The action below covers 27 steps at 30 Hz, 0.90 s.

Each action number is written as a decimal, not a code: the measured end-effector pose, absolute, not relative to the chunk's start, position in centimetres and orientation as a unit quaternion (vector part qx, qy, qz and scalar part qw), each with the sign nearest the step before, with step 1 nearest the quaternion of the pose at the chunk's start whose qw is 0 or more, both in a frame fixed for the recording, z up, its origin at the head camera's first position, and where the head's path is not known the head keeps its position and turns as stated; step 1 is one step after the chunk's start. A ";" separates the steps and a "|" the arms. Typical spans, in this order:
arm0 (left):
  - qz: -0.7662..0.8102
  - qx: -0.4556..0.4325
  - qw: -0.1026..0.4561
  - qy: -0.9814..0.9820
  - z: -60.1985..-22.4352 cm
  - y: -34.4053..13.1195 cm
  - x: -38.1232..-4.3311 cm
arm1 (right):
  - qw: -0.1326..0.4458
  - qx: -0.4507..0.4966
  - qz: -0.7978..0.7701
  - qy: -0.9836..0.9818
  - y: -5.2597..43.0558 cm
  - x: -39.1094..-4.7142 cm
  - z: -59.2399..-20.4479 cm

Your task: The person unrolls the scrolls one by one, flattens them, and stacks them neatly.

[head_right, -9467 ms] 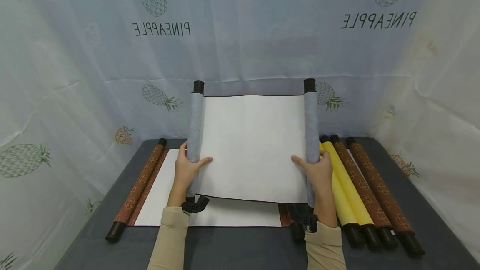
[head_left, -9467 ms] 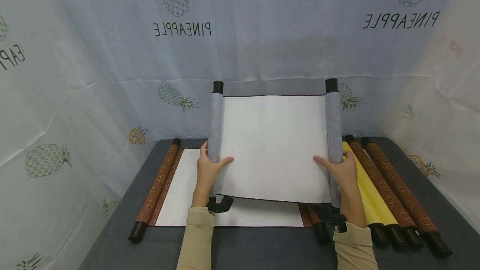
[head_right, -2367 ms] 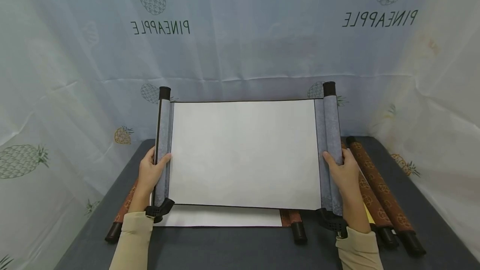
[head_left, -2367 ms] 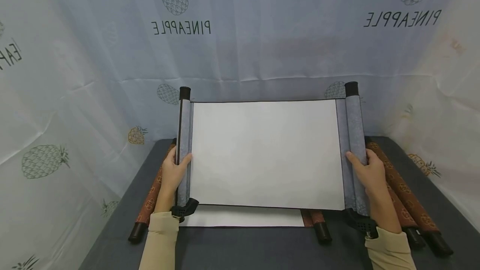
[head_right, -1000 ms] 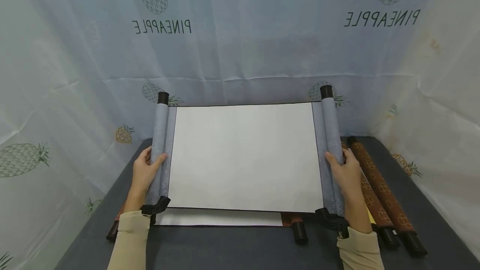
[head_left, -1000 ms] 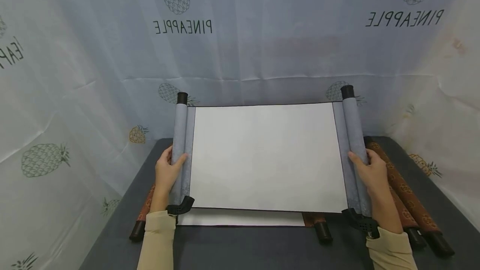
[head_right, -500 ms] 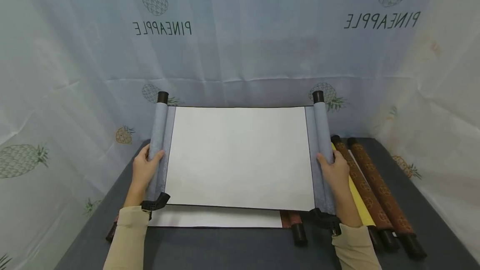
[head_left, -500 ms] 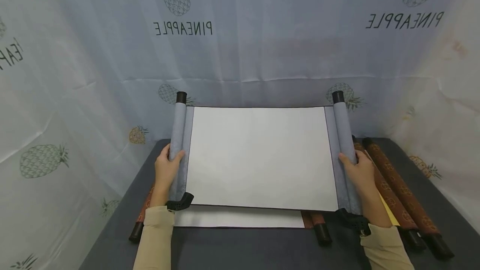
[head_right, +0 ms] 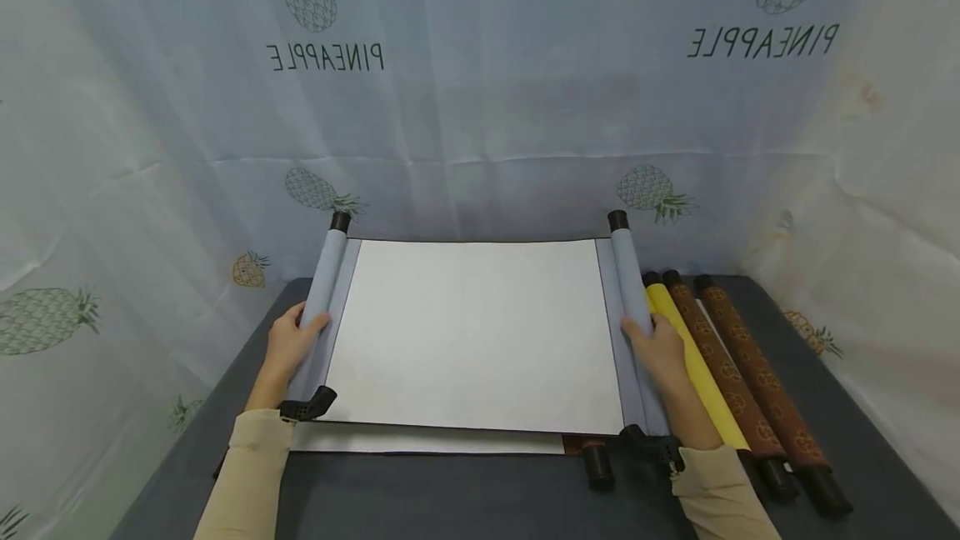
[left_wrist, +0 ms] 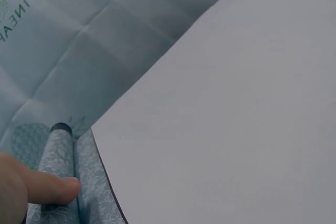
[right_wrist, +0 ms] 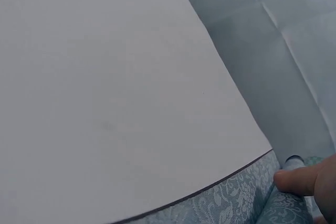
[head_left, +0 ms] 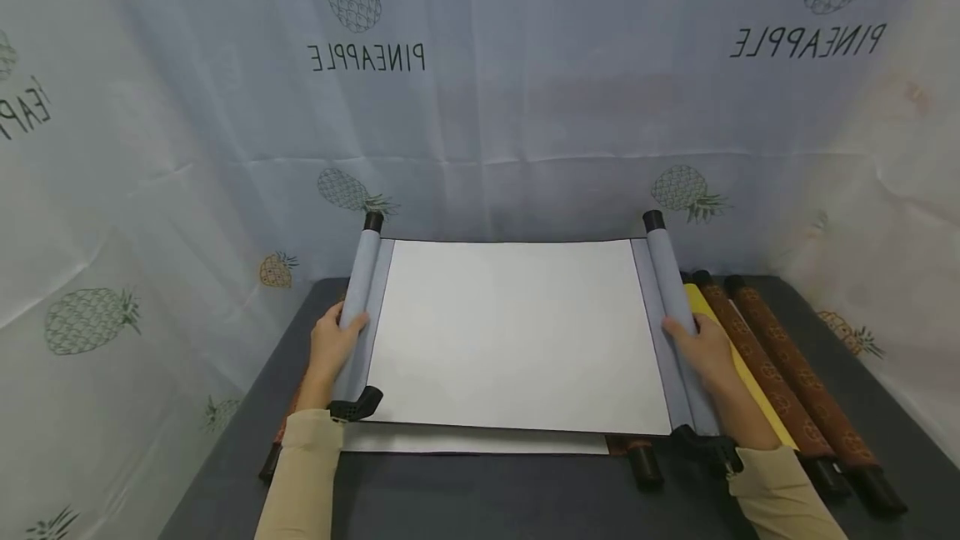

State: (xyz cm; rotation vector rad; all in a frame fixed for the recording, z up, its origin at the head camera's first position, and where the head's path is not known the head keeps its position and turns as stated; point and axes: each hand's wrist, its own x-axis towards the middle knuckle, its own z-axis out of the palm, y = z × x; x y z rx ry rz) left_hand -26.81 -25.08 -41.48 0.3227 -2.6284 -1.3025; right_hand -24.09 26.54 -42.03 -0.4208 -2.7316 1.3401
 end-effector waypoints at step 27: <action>-0.400 0.102 0.086 -0.907 -46.5 -25.7 -26.5 | -0.010 -0.094 0.420 -0.903 26.0 -24.6 -45.1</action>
